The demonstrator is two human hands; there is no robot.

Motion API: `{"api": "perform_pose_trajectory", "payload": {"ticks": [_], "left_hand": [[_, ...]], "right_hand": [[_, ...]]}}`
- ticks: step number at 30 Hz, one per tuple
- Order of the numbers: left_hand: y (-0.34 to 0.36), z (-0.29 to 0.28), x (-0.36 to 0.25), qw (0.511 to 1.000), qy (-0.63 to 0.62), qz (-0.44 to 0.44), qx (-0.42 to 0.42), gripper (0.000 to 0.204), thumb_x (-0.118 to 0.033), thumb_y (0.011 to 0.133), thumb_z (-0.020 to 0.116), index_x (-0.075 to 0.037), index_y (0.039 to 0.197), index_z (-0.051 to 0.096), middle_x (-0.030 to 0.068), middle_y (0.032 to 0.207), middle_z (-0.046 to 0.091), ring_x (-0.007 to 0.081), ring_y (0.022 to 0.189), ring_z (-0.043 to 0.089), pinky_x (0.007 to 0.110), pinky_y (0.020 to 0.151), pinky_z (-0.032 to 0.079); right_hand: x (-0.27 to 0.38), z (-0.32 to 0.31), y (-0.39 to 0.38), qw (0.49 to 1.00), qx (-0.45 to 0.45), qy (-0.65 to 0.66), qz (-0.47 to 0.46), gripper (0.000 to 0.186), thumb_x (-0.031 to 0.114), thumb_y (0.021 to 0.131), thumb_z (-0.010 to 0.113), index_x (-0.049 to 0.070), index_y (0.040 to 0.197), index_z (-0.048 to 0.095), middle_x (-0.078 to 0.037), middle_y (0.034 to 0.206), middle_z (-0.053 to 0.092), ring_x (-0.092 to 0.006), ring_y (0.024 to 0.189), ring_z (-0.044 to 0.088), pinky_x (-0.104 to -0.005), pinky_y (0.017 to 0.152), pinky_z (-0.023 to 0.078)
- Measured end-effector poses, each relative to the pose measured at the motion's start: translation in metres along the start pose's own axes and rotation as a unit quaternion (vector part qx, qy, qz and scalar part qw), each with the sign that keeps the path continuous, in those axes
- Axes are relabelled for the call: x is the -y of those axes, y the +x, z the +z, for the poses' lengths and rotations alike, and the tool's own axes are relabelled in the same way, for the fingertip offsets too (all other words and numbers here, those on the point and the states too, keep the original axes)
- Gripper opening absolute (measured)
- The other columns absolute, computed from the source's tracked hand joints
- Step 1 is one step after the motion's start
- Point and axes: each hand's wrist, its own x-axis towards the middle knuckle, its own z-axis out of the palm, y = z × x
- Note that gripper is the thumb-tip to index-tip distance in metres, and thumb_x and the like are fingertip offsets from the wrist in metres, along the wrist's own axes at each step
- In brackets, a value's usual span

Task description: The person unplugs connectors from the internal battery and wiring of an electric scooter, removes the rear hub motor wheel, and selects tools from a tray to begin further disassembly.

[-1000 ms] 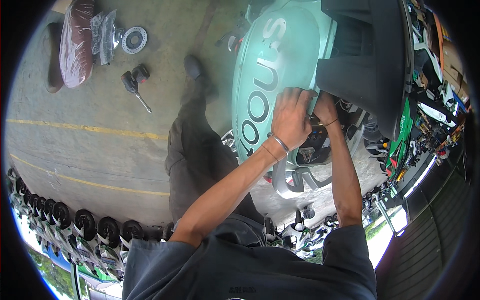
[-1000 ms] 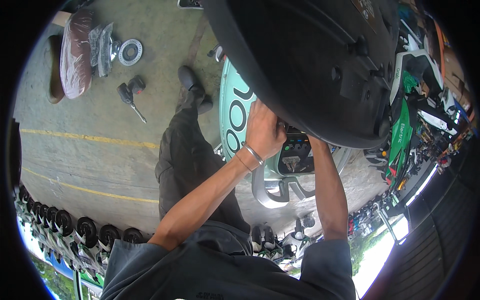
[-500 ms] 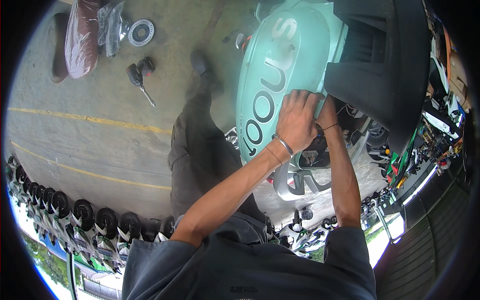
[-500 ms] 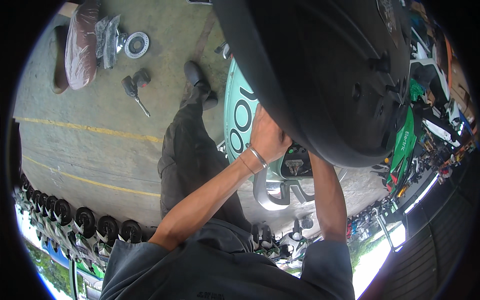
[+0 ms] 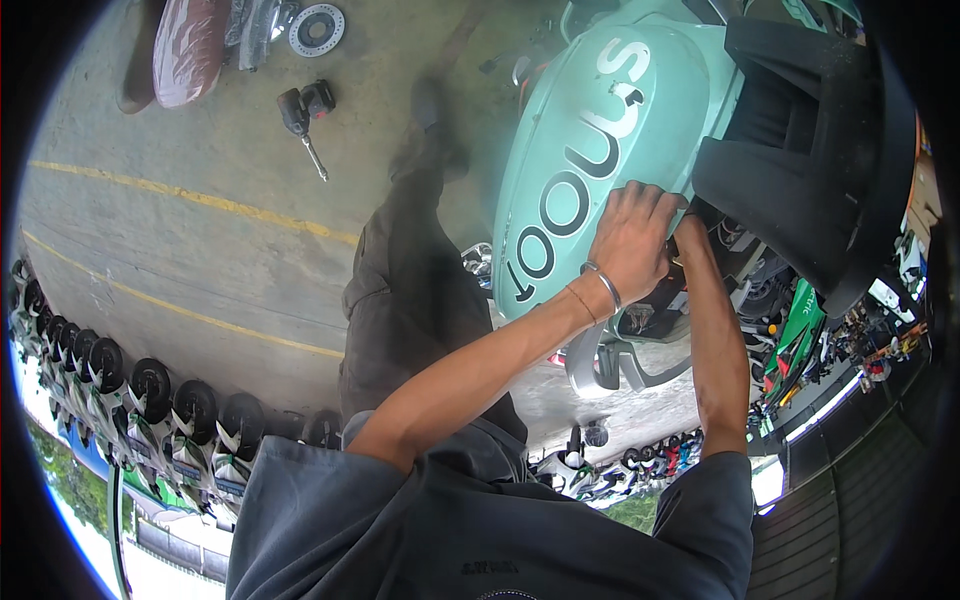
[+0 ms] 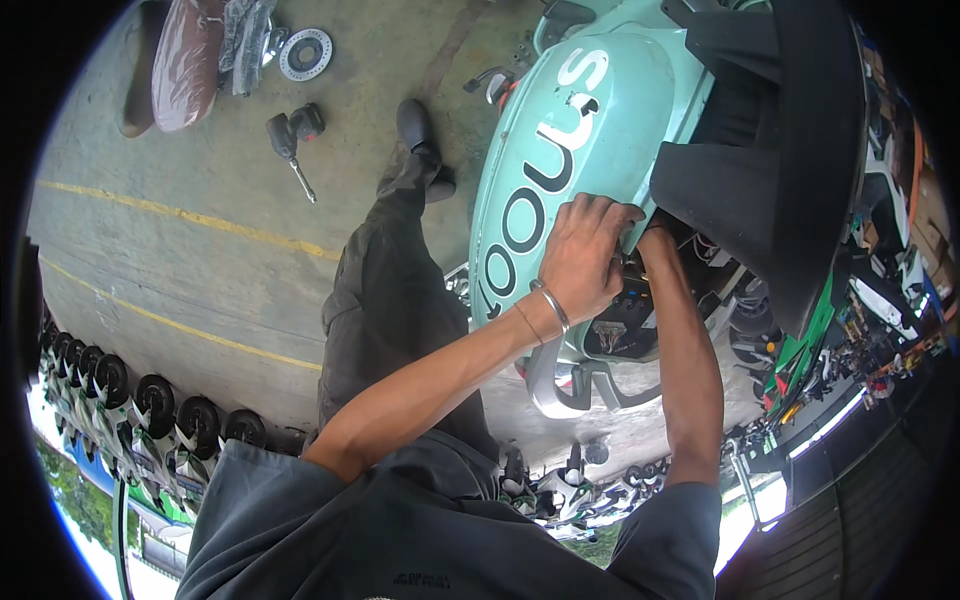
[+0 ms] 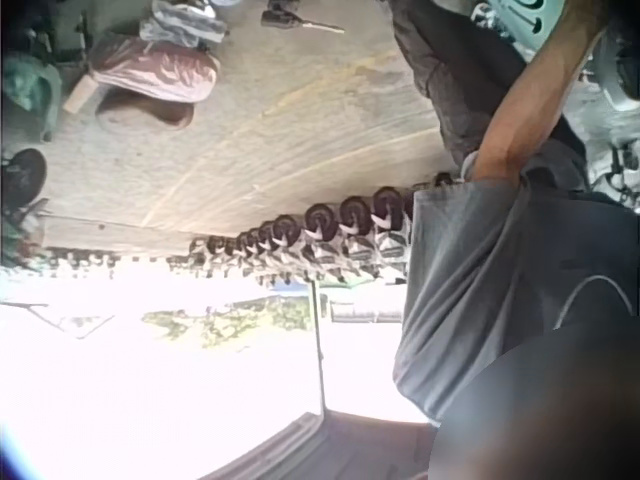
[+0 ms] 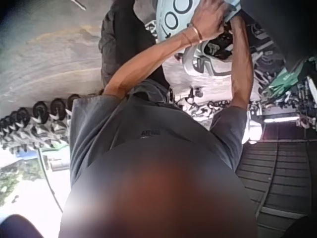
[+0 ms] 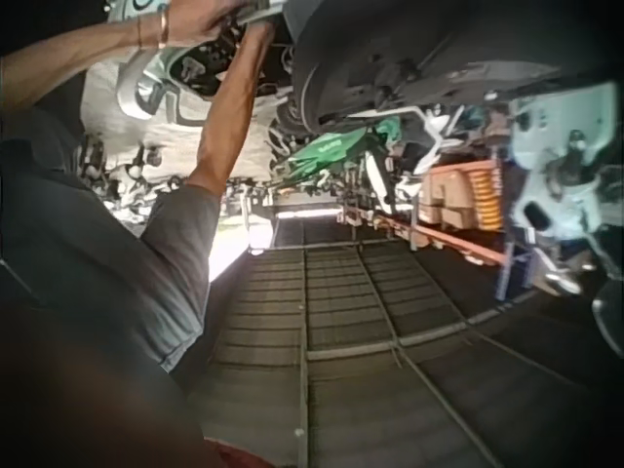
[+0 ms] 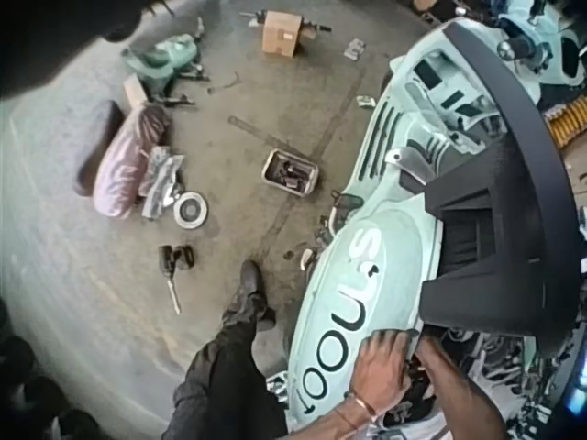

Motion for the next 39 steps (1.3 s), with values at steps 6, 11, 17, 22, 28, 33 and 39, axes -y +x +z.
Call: {"api": "perform_pose_trajectory", "payload": {"ticks": [6,11,17,22,28,33,39], "left_hand": [[-0.007,0.004,0.003,1.0,-0.003,0.008,0.005,0.052,0.004,0.061,0.06,-0.004,0.113,0.054,0.015,0.108,0.053,0.0337,0.104,0.047,0.041,0.089,0.038],[-0.01,0.0,0.007,1.0,-0.007,0.007,0.009,0.052,0.002,0.062,0.062,-0.002,0.114,0.053,0.0166,0.112,0.052,0.0347,0.108,0.046,0.042,0.091,0.037],[-0.012,0.003,0.008,1.0,-0.012,0.006,0.01,0.051,0.001,0.064,0.062,0.001,0.114,0.052,0.0178,0.117,0.051,0.0362,0.109,0.045,0.043,0.093,0.037],[-0.011,0.004,0.008,0.999,-0.028,-0.007,0.017,0.049,0.001,0.063,0.062,-0.002,0.111,0.053,0.017,0.113,0.05,0.0366,0.108,0.044,0.044,0.092,0.04],[-0.006,0.002,0.007,0.997,-0.062,-0.024,0.04,0.048,0.002,0.063,0.062,-0.004,0.109,0.053,0.0152,0.109,0.048,0.0375,0.105,0.044,0.044,0.086,0.046],[-0.002,-0.001,0.01,0.996,-0.063,-0.029,0.061,0.049,-0.001,0.063,0.063,-0.004,0.111,0.053,0.0154,0.109,0.048,0.0373,0.104,0.044,0.044,0.085,0.046],[0.03,-0.039,0.054,0.988,-0.09,-0.102,-0.079,0.023,-0.013,0.085,0.06,-0.004,0.106,0.056,0.0162,0.101,0.054,0.0344,0.095,0.049,0.042,0.085,0.038]], "right_hand": [[-0.007,-0.003,0.003,0.999,0.014,-0.023,0.017,0.044,0.022,0.09,0.054,-0.003,0.125,0.052,-0.021,0.126,0.056,-0.0326,0.115,0.054,-0.0394,0.1,0.041],[0.004,-0.007,0.019,0.999,0.022,-0.038,0.007,0.044,0.022,0.09,0.054,-0.003,0.126,0.052,-0.021,0.126,0.056,-0.0324,0.115,0.054,-0.0392,0.1,0.04],[0.004,-0.008,0.031,0.999,0.022,-0.047,0.015,0.044,0.022,0.09,0.053,-0.003,0.126,0.051,-0.021,0.126,0.056,-0.0322,0.115,0.054,-0.0391,0.1,0.04],[0.007,-0.012,0.038,0.998,0.025,-0.046,0.022,0.044,0.021,0.09,0.053,-0.003,0.126,0.051,-0.021,0.126,0.056,-0.032,0.115,0.054,-0.0389,0.101,0.04],[0.009,-0.014,0.032,0.997,0.036,-0.045,0.042,0.044,0.021,0.091,0.053,-0.004,0.127,0.051,-0.021,0.126,0.055,-0.0318,0.115,0.054,-0.0387,0.101,0.04],[0.009,-0.013,0.026,0.996,0.05,-0.043,0.058,0.044,0.021,0.091,0.053,-0.004,0.127,0.05,-0.021,0.126,0.055,-0.0316,0.115,0.053,-0.0386,0.101,0.039],[-0.008,-0.003,0.007,0.994,0.07,-0.024,0.08,0.044,0.02,0.091,0.052,-0.004,0.127,0.05,-0.021,0.126,0.055,-0.0314,0.115,0.053,-0.0384,0.101,0.039]]}}
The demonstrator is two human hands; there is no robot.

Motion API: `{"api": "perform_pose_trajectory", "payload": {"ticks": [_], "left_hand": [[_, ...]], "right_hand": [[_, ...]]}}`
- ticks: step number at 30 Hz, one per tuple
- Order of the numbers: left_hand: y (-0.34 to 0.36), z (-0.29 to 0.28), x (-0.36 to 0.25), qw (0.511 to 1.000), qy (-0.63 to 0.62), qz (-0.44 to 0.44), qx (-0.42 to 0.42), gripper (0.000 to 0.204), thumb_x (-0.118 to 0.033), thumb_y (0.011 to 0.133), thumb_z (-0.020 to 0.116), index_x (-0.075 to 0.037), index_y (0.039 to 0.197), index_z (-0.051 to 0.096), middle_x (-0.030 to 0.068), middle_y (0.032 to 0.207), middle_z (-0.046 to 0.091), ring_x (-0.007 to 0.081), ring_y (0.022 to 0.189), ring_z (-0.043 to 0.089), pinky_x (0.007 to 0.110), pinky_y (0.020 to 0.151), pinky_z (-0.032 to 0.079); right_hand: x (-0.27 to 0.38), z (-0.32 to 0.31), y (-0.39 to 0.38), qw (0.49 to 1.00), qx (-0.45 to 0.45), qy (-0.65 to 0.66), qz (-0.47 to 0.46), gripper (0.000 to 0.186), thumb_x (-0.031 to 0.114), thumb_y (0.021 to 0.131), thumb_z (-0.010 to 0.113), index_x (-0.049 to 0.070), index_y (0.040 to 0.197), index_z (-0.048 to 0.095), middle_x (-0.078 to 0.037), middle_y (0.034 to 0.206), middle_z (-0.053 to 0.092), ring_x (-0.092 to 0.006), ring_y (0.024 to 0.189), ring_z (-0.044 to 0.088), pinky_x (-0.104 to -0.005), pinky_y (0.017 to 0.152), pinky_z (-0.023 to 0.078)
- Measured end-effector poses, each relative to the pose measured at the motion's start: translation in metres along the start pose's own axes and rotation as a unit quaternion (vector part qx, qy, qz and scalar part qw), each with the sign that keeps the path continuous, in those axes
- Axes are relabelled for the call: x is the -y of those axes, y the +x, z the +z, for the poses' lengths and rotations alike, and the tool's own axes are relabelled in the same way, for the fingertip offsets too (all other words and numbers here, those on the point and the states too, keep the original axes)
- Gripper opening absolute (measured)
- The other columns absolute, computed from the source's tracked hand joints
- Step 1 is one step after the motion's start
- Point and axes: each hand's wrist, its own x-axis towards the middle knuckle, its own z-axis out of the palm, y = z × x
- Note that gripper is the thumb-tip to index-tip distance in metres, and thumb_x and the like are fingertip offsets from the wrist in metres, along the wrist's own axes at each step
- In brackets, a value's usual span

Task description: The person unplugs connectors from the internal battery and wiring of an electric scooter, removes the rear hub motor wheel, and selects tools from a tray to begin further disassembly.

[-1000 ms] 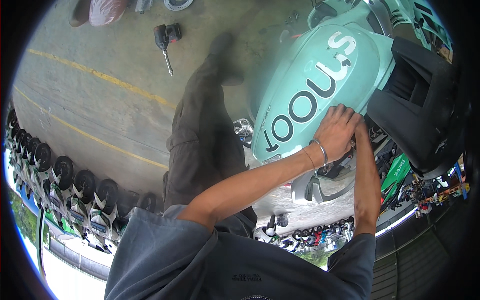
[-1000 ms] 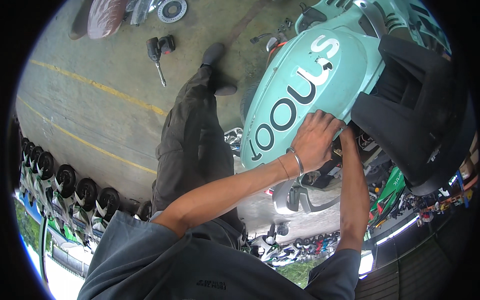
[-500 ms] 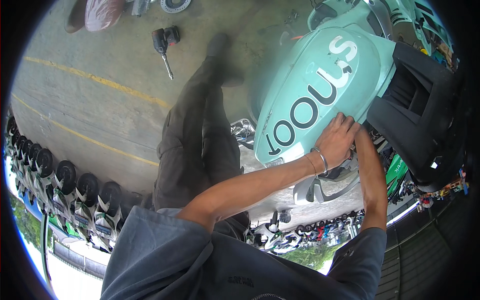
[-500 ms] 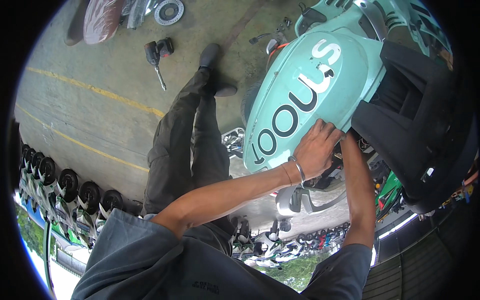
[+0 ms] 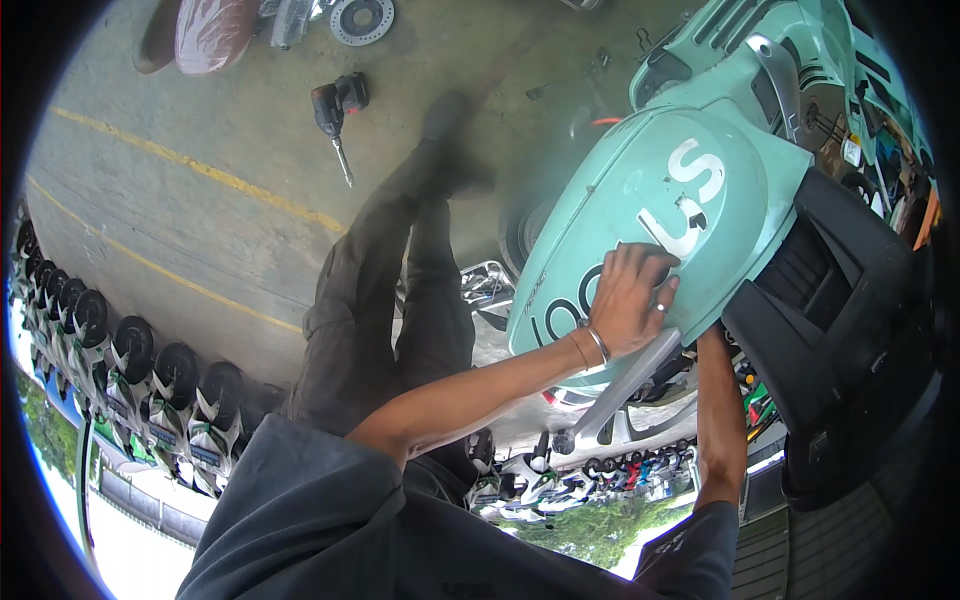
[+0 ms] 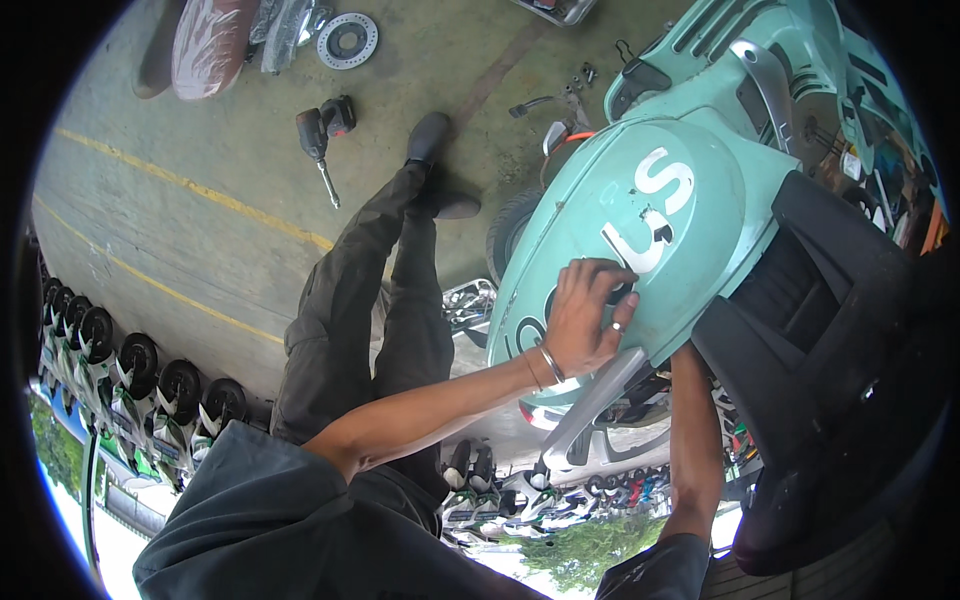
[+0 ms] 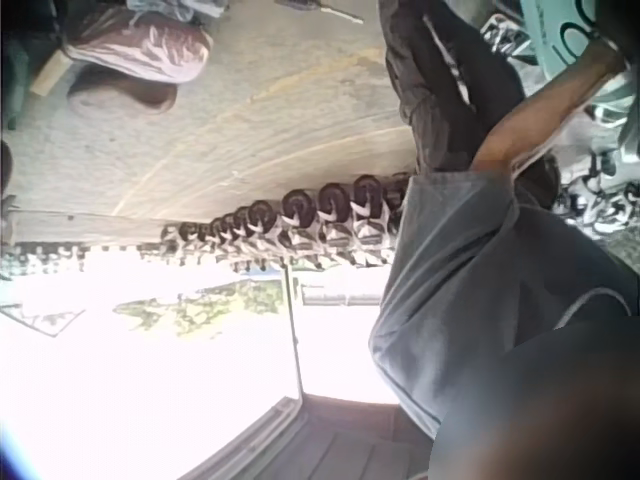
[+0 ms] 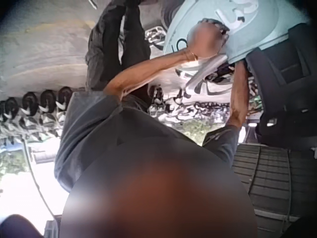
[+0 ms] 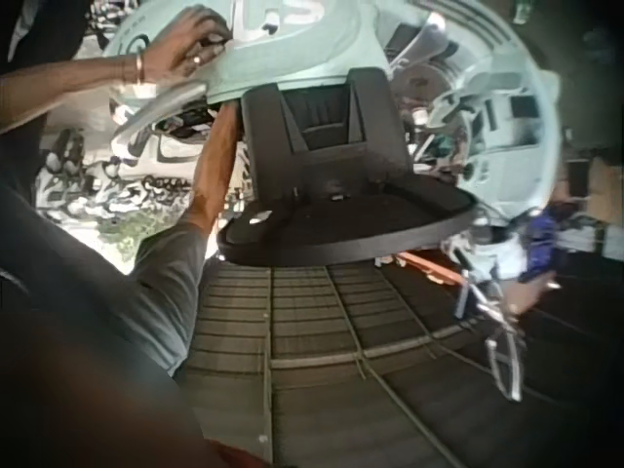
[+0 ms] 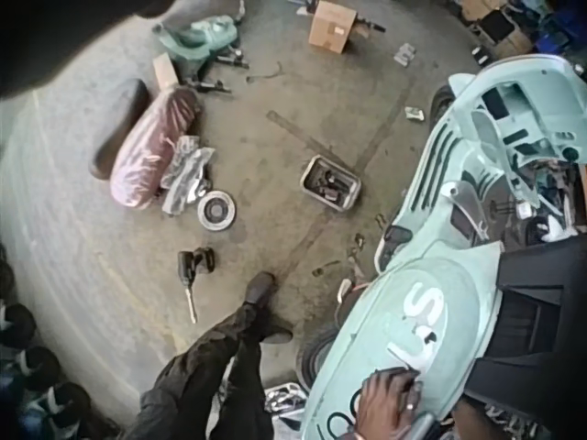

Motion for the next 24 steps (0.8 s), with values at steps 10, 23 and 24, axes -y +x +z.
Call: {"api": "perform_pose_trajectory", "payload": {"ticks": [10,23,24], "left_hand": [[0.239,0.02,0.231,0.876,0.239,-0.163,0.386,0.049,-0.007,0.08,0.053,-0.01,0.129,0.056,0.0158,0.128,0.058,0.0331,0.12,0.052,0.039,0.102,0.042],[0.242,0.021,0.266,0.857,0.213,-0.128,0.451,0.038,-0.023,0.088,0.052,-0.004,0.12,0.062,0.0204,0.111,0.066,0.0359,0.104,0.062,0.042,0.091,0.048],[0.236,0.016,0.267,0.846,0.221,-0.159,0.459,0.038,-0.023,0.088,0.052,-0.004,0.119,0.062,0.0203,0.11,0.066,0.0359,0.102,0.062,0.042,0.089,0.049]], "right_hand": [[-0.005,0.005,-0.02,0.999,0.028,0.029,0.013,0.044,0.02,0.091,0.052,-0.004,0.128,0.049,-0.021,0.127,0.055,-0.031,0.116,0.053,-0.0381,0.102,0.038],[-0.013,0.002,-0.057,0.999,0.017,0.031,0.02,0.044,0.019,0.092,0.051,-0.005,0.129,0.048,-0.021,0.127,0.055,-0.0305,0.116,0.053,-0.0377,0.102,0.038],[-0.015,0.002,-0.059,0.999,0.015,0.032,0.018,0.044,0.019,0.092,0.051,-0.005,0.129,0.048,-0.021,0.127,0.055,-0.0305,0.116,0.053,-0.0376,0.102,0.038]]}}
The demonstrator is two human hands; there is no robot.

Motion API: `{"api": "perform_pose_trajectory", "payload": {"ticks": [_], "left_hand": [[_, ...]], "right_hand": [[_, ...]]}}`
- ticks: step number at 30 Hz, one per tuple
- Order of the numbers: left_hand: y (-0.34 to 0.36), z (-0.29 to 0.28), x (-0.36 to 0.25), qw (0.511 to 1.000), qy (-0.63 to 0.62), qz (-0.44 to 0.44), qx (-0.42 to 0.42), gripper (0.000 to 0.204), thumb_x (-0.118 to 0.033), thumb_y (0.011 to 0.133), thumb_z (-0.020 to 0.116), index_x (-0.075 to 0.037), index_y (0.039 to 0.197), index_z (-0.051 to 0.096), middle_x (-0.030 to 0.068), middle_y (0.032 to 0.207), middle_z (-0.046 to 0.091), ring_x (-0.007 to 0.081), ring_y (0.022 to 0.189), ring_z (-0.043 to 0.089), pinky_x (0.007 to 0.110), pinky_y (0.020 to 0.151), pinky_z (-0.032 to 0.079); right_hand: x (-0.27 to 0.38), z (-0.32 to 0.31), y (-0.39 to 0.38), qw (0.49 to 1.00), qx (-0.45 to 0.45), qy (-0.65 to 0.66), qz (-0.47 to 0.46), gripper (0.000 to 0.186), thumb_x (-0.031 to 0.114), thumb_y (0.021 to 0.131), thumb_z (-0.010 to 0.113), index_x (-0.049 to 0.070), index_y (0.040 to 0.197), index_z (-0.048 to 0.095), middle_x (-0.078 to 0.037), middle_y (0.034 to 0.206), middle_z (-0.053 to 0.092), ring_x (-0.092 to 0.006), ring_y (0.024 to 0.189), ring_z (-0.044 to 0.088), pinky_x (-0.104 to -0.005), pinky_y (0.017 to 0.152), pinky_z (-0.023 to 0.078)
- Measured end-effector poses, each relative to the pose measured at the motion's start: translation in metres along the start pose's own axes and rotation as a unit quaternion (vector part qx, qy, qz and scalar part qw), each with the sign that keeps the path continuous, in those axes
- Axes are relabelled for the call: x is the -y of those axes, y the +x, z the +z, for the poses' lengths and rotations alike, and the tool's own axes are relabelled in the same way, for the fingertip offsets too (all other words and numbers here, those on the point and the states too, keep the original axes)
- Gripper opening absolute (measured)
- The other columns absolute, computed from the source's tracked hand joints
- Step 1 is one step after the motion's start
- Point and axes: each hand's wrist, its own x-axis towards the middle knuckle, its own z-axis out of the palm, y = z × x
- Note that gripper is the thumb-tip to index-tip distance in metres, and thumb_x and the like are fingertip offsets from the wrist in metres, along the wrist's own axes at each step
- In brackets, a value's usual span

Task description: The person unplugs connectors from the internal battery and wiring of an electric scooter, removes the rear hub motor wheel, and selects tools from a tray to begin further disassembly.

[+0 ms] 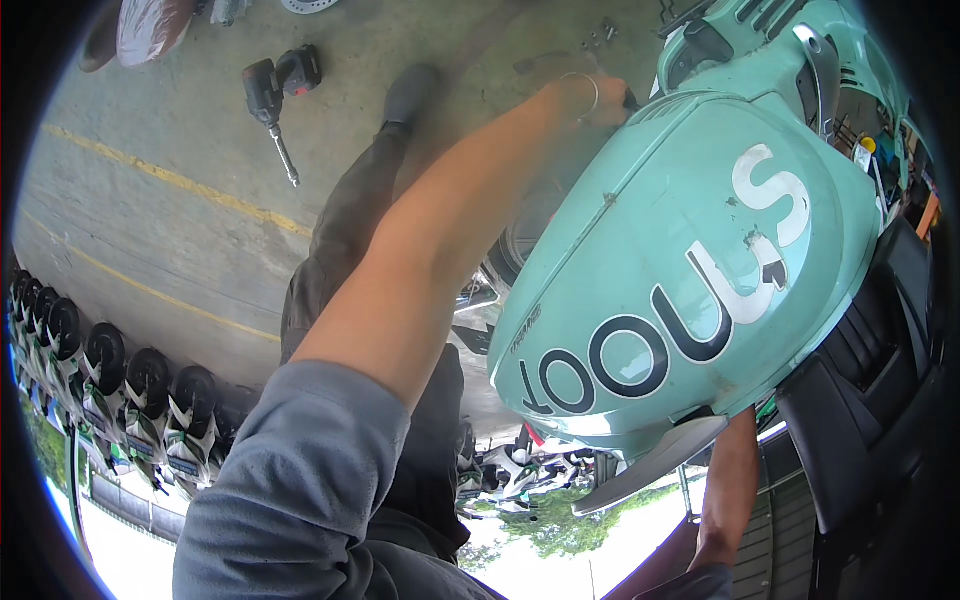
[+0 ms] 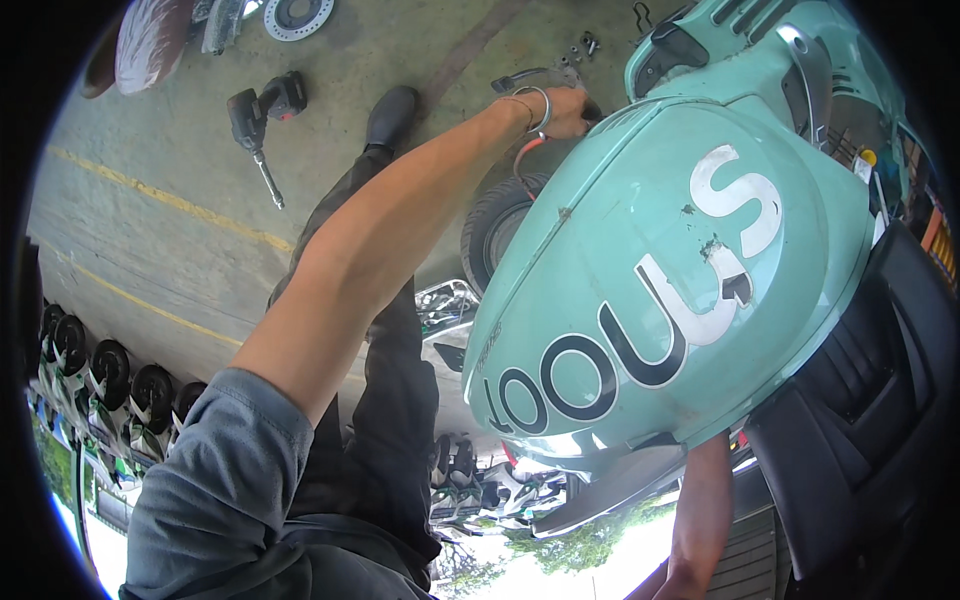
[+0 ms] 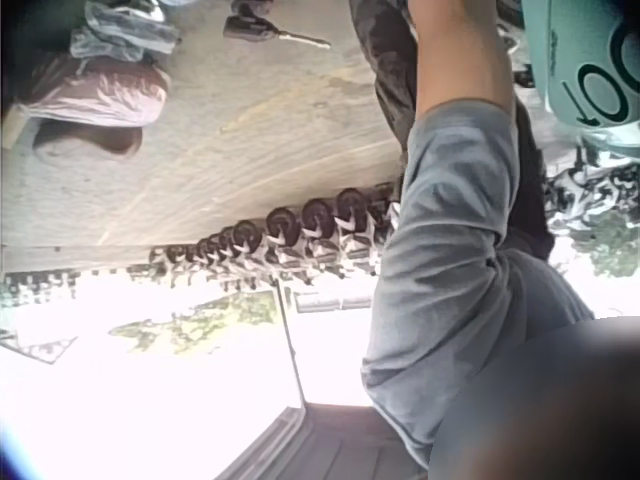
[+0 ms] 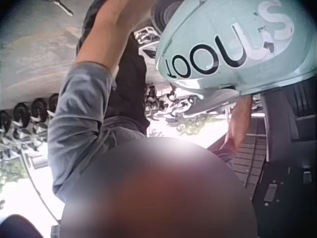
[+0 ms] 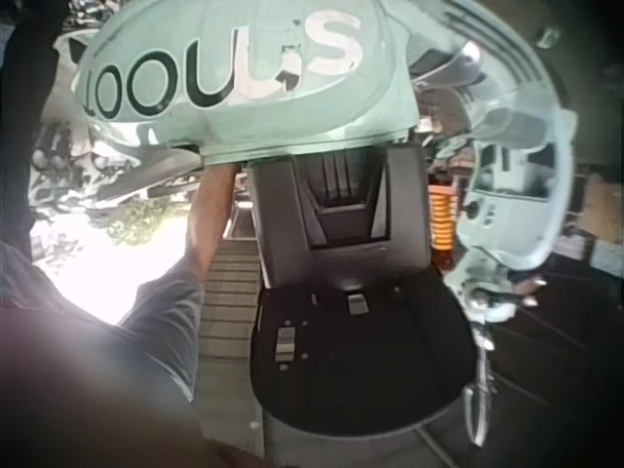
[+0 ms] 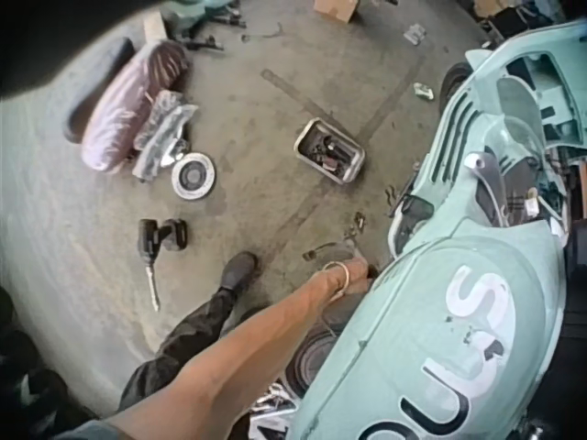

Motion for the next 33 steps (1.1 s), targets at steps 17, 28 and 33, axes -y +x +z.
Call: {"api": "perform_pose_trajectory", "payload": {"ticks": [17,28,33], "left_hand": [[-0.094,0.106,0.052,0.835,0.12,0.06,-0.533,0.026,-0.013,0.083,0.062,-0.002,0.106,0.063,0.0227,0.114,0.059,0.0322,0.108,0.056,0.045,0.09,0.045],[-0.201,0.182,0.126,0.895,-0.105,-0.123,-0.415,0.037,-0.036,0.093,0.058,0.001,0.093,0.065,0.0245,0.068,0.061,0.0413,0.071,0.063,0.045,0.064,0.048],[-0.211,0.166,0.227,0.797,-0.225,-0.404,-0.389,0.057,-0.043,0.097,0.042,0.008,0.11,0.062,0.0315,0.104,0.063,0.0474,0.103,0.059,0.048,0.087,0.047]], "right_hand": [[0.0,-0.006,-0.038,1.0,-0.008,-0.015,0.013,0.044,0.018,0.092,0.051,-0.005,0.13,0.047,-0.02,0.127,0.054,-0.0299,0.116,0.052,-0.0371,0.103,0.037],[-0.018,-0.014,-0.015,0.999,-0.01,-0.042,0.012,0.044,0.017,0.092,0.05,-0.006,0.13,0.046,-0.02,0.127,0.054,-0.0295,0.116,0.052,-0.0368,0.103,0.036],[-0.032,-0.012,0.023,0.998,-0.003,-0.062,-0.012,0.044,0.017,0.093,0.05,-0.006,0.131,0.046,-0.02,0.127,0.054,-0.0293,0.117,0.052,-0.0366,0.103,0.036]]}}
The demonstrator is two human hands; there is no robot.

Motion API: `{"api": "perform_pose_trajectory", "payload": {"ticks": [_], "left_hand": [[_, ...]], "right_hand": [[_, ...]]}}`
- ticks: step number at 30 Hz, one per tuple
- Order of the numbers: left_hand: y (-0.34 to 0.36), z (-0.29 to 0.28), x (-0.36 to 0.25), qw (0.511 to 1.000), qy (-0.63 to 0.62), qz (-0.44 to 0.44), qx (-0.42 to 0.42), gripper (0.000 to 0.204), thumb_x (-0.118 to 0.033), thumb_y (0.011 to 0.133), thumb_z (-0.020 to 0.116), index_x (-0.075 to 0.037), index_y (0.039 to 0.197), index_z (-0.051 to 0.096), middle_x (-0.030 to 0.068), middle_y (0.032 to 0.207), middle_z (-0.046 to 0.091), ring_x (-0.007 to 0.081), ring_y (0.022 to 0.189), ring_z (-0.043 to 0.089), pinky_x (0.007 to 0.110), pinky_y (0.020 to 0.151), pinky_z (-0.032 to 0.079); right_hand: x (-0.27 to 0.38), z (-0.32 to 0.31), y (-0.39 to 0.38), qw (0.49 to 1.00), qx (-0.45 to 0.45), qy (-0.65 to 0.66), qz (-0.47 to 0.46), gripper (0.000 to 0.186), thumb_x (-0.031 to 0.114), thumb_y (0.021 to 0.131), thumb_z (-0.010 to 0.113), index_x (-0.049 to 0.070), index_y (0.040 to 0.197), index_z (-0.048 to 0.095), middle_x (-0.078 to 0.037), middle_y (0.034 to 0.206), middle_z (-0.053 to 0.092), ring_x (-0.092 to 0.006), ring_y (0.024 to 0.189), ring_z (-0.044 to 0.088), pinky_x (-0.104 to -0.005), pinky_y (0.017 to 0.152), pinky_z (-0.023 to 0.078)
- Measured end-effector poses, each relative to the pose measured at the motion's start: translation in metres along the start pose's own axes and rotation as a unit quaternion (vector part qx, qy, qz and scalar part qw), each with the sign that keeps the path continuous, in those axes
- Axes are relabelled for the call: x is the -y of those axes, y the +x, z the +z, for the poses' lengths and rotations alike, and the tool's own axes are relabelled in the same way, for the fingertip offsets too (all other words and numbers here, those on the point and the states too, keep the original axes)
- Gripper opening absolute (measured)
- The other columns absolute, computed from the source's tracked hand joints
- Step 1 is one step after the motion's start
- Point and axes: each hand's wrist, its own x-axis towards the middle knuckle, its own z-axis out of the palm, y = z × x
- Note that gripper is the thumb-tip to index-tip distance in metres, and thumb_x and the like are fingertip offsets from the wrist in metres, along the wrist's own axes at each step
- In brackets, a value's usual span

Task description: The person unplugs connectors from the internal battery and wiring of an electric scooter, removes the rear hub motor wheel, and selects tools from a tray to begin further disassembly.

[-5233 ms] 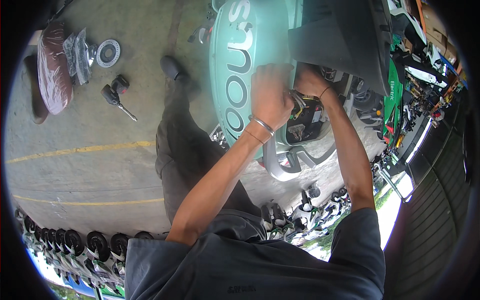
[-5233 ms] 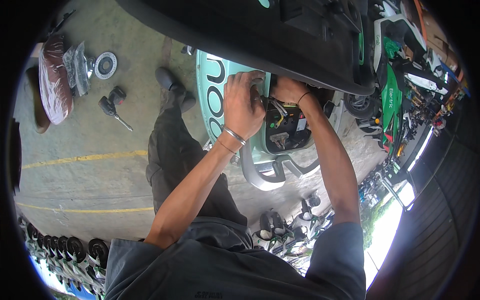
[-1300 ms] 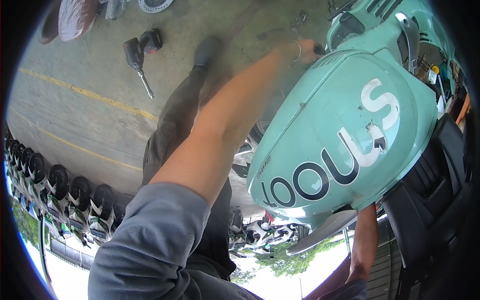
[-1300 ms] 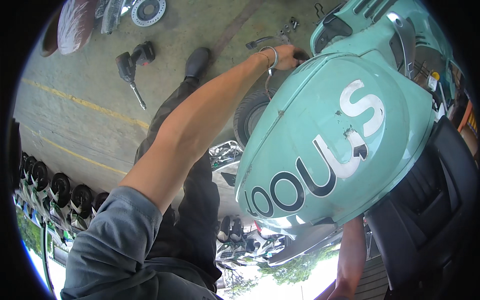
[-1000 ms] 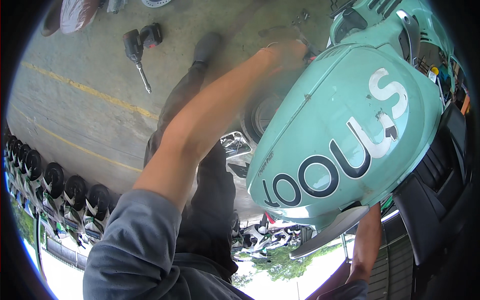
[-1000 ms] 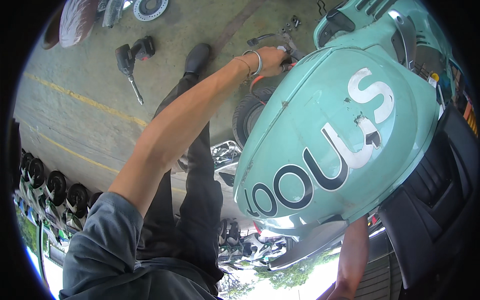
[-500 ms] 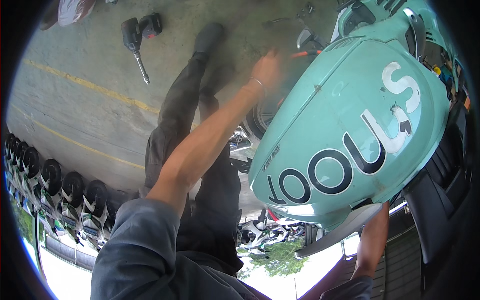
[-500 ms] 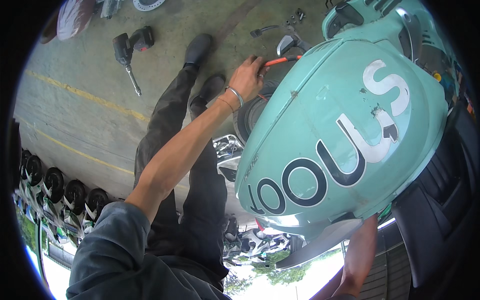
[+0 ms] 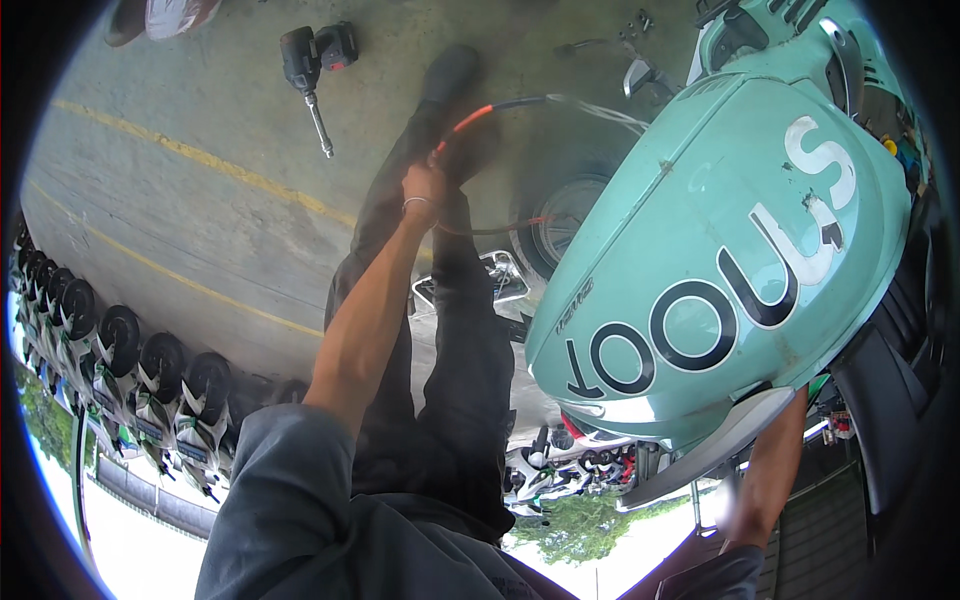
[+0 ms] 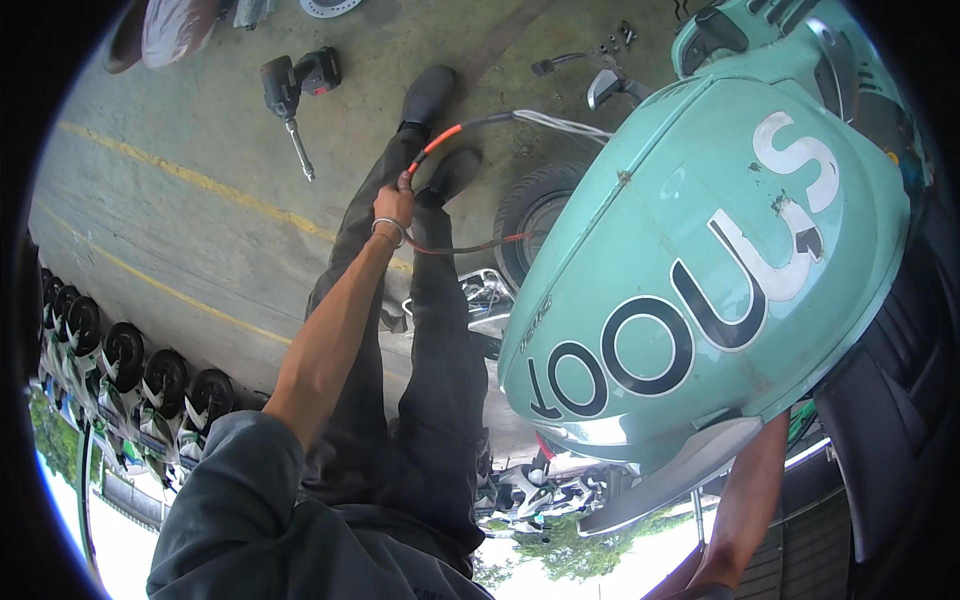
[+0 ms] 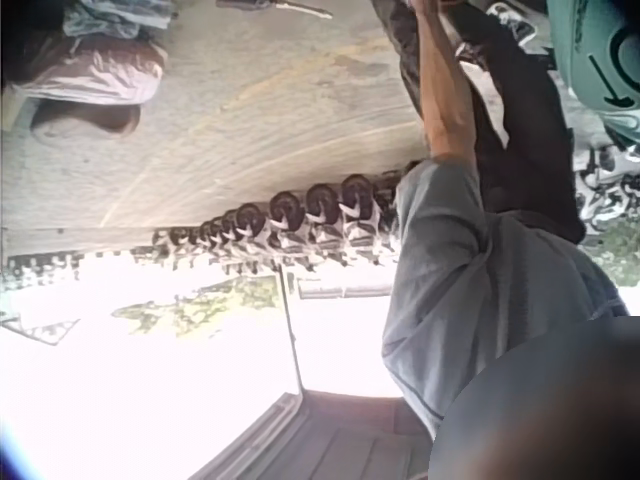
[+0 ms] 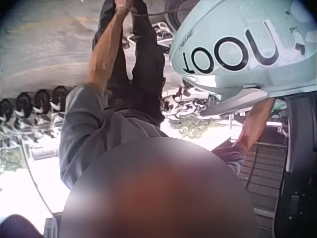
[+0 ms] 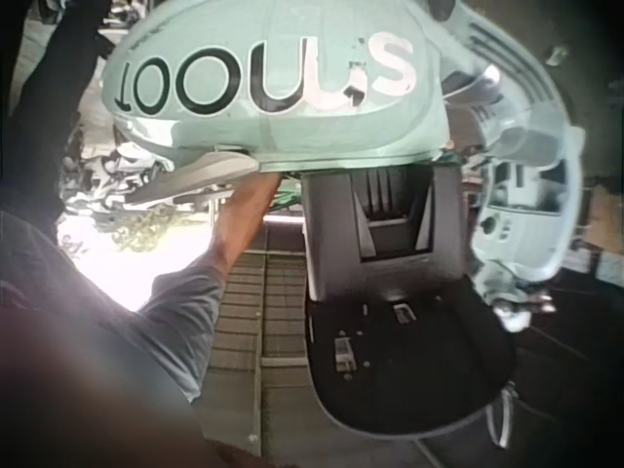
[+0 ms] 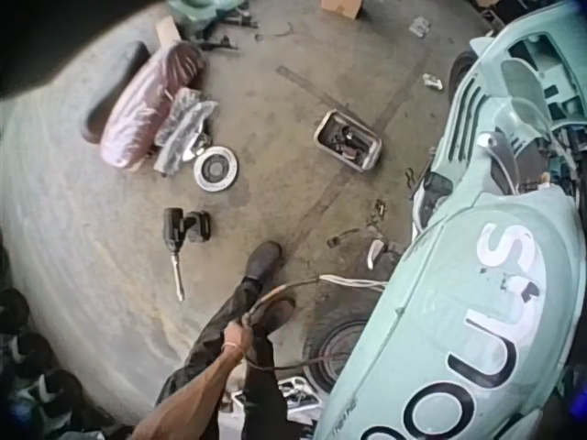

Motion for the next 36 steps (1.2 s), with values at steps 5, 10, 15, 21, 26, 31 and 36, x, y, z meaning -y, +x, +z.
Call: {"api": "perform_pose_trajectory", "payload": {"ticks": [5,10,15,21,26,31,36], "left_hand": [[0.01,-0.016,0.026,0.976,-0.207,-0.066,0.008,0.059,-0.044,0.098,0.042,0.011,0.108,0.061,0.0258,0.095,0.066,0.0347,0.091,0.064,0.039,0.079,0.048],[-0.093,-0.028,0.011,0.912,-0.38,-0.027,0.151,0.048,-0.054,0.095,0.048,-0.01,0.074,0.049,-0.0048,0.056,0.036,0.0081,0.045,0.036,0.026,0.043,0.029],[-0.171,-0.057,0.023,0.864,-0.423,-0.095,0.256,0.059,-0.066,0.09,0.047,-0.018,0.057,0.034,-0.0057,0.053,0.031,0.0079,0.045,0.033,0.025,0.044,0.027],[-0.215,-0.08,0.051,0.872,-0.383,-0.045,0.303,0.051,-0.044,0.092,0.061,-0.019,0.055,0.036,-0.0072,0.051,0.034,0.006,0.043,0.032,0.025,0.041,0.025],[-0.22,-0.109,0.056,0.871,-0.373,-0.007,0.32,0.046,-0.035,0.094,0.061,-0.017,0.056,0.043,-0.0075,0.051,0.036,0.005,0.043,0.031,0.026,0.043,0.025],[-0.228,-0.111,0.075,0.873,-0.356,-0.016,0.333,0.049,-0.036,0.095,0.059,-0.018,0.057,0.035,-0.007,0.051,0.031,0.0065,0.045,0.029,0.026,0.046,0.025],[-0.219,-0.122,0.07,0.863,-0.379,0.005,0.333,0.049,-0.032,0.098,0.053,-0.018,0.056,0.032,-0.0061,0.051,0.029,0.0084,0.045,0.028,0.027,0.046,0.025]], "right_hand": [[-0.009,-0.002,0.026,1.0,-0.011,-0.02,-0.013,0.045,0.016,0.093,0.05,-0.006,0.131,0.046,-0.02,0.128,0.054,-0.0291,0.117,0.052,-0.0365,0.104,0.036],[-0.024,-0.002,0.032,0.998,-0.037,-0.04,-0.007,0.045,0.016,0.093,0.049,-0.006,0.131,0.045,-0.02,0.128,0.053,-0.029,0.117,0.052,-0.0363,0.104,0.035],[-0.002,-0.021,-0.029,0.993,-0.109,0.008,-0.046,0.045,0.016,0.093,0.049,-0.006,0.132,0.045,-0.02,0.128,0.053,-0.0288,0.117,0.052,-0.0362,0.104,0.035],[0.167,-0.005,-0.182,0.91,-0.345,0.209,0.098,0.044,0.029,0.097,0.053,0.0,0.13,0.054,-0.016,0.127,0.056,-0.0219,0.117,0.052,-0.0334,0.102,0.037],[0.219,0.147,-0.278,0.753,-0.548,0.244,0.27,0.042,0.03,0.097,0.052,-0.002,0.123,0.057,-0.005,0.088,0.057,-0.0106,0.065,0.039,-0.0264,0.057,0.032],[0.306,0.319,-0.298,0.565,-0.212,0.731,0.319,0.038,0.032,0.093,0.059,0.002,0.116,0.057,-0.002,0.079,0.054,-0.0109,0.067,0.051,-0.0254,0.057,0.041],[0.353,0.407,-0.21,0.476,-0.045,0.829,0.29,0.042,0.036,0.095,0.055,0.002,0.118,0.055,-0.01,0.095,0.063,-0.0187,0.083,0.062,-0.0318,0.069,0.05]]}}
